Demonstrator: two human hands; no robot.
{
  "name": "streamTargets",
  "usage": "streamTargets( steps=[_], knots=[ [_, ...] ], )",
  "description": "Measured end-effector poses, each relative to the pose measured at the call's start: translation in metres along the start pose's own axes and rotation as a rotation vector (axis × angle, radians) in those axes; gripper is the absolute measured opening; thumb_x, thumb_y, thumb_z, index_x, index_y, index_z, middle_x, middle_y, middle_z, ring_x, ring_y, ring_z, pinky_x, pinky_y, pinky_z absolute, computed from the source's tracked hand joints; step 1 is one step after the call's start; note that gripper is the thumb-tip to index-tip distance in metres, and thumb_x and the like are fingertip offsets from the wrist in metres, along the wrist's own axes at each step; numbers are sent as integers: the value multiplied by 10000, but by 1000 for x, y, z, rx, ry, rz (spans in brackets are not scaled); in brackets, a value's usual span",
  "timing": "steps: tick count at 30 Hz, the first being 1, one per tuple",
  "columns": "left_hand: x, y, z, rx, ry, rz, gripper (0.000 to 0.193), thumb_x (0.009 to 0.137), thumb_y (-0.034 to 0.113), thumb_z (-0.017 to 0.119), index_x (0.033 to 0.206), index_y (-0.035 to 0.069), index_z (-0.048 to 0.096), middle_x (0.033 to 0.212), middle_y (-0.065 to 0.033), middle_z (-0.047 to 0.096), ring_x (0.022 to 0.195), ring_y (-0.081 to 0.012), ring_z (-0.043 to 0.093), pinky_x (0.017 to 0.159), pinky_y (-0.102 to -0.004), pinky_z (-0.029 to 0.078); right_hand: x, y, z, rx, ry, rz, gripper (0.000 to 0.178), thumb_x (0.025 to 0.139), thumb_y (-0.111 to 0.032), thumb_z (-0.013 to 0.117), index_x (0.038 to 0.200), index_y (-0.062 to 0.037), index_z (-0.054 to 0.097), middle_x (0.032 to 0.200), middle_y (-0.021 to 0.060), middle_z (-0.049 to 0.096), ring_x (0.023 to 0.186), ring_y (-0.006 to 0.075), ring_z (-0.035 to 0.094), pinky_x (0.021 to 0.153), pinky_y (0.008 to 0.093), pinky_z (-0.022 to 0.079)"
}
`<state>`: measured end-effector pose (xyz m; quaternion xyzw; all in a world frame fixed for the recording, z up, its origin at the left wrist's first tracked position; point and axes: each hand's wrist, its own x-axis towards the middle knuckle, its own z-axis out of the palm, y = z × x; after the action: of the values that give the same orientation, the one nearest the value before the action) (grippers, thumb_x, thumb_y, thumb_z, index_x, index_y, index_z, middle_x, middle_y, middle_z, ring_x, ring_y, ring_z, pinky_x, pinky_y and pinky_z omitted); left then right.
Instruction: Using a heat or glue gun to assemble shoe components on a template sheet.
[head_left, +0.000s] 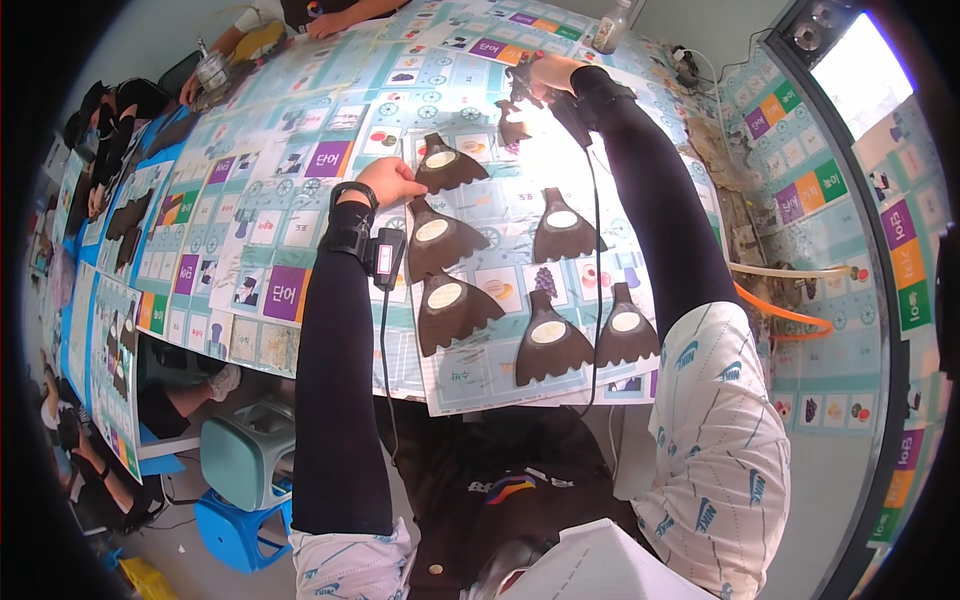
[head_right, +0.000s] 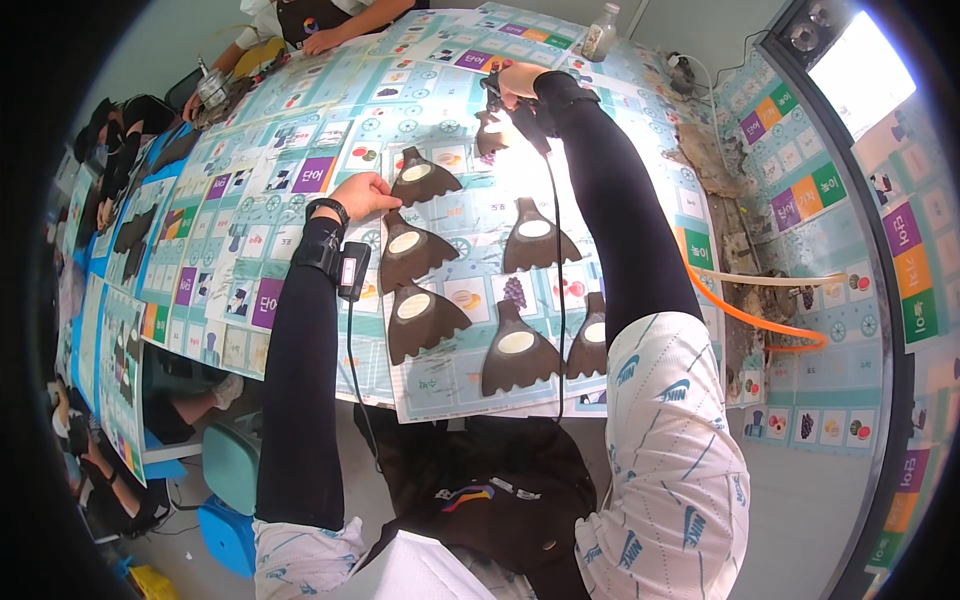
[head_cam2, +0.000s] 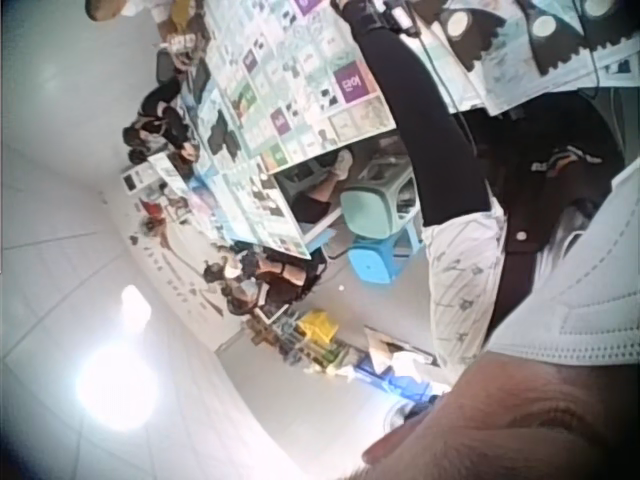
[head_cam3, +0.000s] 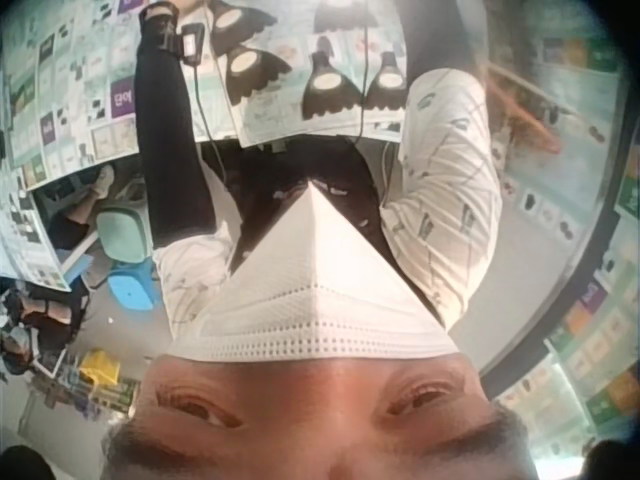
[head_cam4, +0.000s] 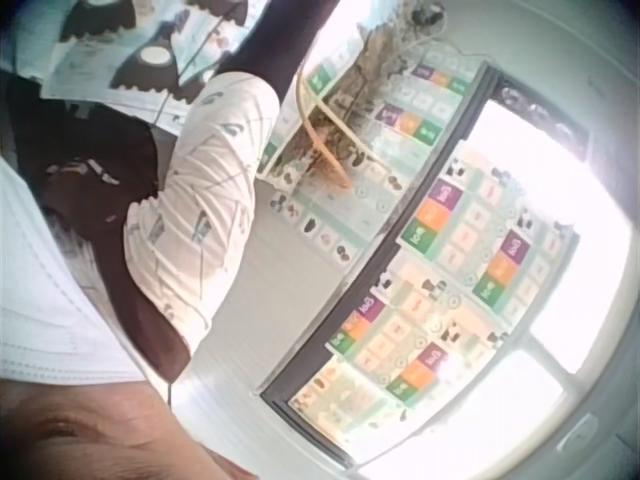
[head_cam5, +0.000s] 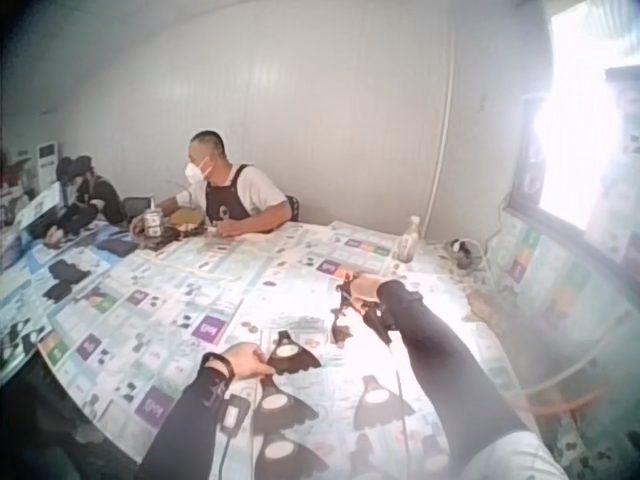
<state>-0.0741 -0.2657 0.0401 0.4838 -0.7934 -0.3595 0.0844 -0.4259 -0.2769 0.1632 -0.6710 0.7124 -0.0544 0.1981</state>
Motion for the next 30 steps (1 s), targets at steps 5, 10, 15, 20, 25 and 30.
streamTargets(
  steps=[5, 10, 15, 20, 25, 30],
  knots=[
    [-1, 1, 0, -18, 6, 28, 403, 717, 310, 858, 915, 38, 635, 800, -48, 678, 736, -138, 632, 709, -264, 503, 4, 5, 3, 116, -23, -80, 167, 617, -133, 631, 639, 27, 675, 636, 156, 640, 597, 267, 637, 503, 392, 435],
    [1, -2, 1, -13, 14, 35, 399, 720, 302, 857, 913, 31, 636, 797, -52, 680, 731, -140, 635, 696, -262, 504, -10, -5, -1, 164, -57, -51, 169, 623, -81, 624, 680, 63, 692, 639, 170, 653, 588, 265, 639, 506, 381, 447],
    [1, -3, 1, -9, 11, 48, 406, 721, 311, 855, 917, 30, 638, 801, -48, 677, 735, -139, 631, 699, -264, 504, -27, -19, -10, 128, -95, -3, 187, 583, -75, 639, 738, -2, 715, 802, 149, 701, 724, 264, 636, 611, 370, 468],
    [0, -2, 1, 10, 17, 35, 416, 713, 327, 859, 917, 39, 639, 806, -38, 670, 741, -136, 620, 717, -264, 501, -20, -15, -9, 34, -106, 4, 200, 597, -74, 634, 757, 10, 721, 773, 157, 693, 685, 275, 642, 580, 376, 464],
    [-1, 0, 1, -9, 14, 29, 410, 712, 324, 858, 915, 46, 637, 804, -34, 667, 740, -131, 615, 714, -260, 497, -9, 1, -6, 19, -64, -42, 208, 593, -43, 632, 762, 32, 728, 720, 174, 686, 613, 282, 655, 521, 381, 459],
    [0, -1, 1, -19, 12, 23, 406, 713, 316, 857, 916, 43, 636, 805, -35, 668, 740, -127, 614, 702, -257, 495, -9, 8, -6, 121, -129, 38, 193, 635, -108, 600, 765, -18, 711, 860, 143, 694, 719, 283, 637, 631, 372, 476]
  ],
)
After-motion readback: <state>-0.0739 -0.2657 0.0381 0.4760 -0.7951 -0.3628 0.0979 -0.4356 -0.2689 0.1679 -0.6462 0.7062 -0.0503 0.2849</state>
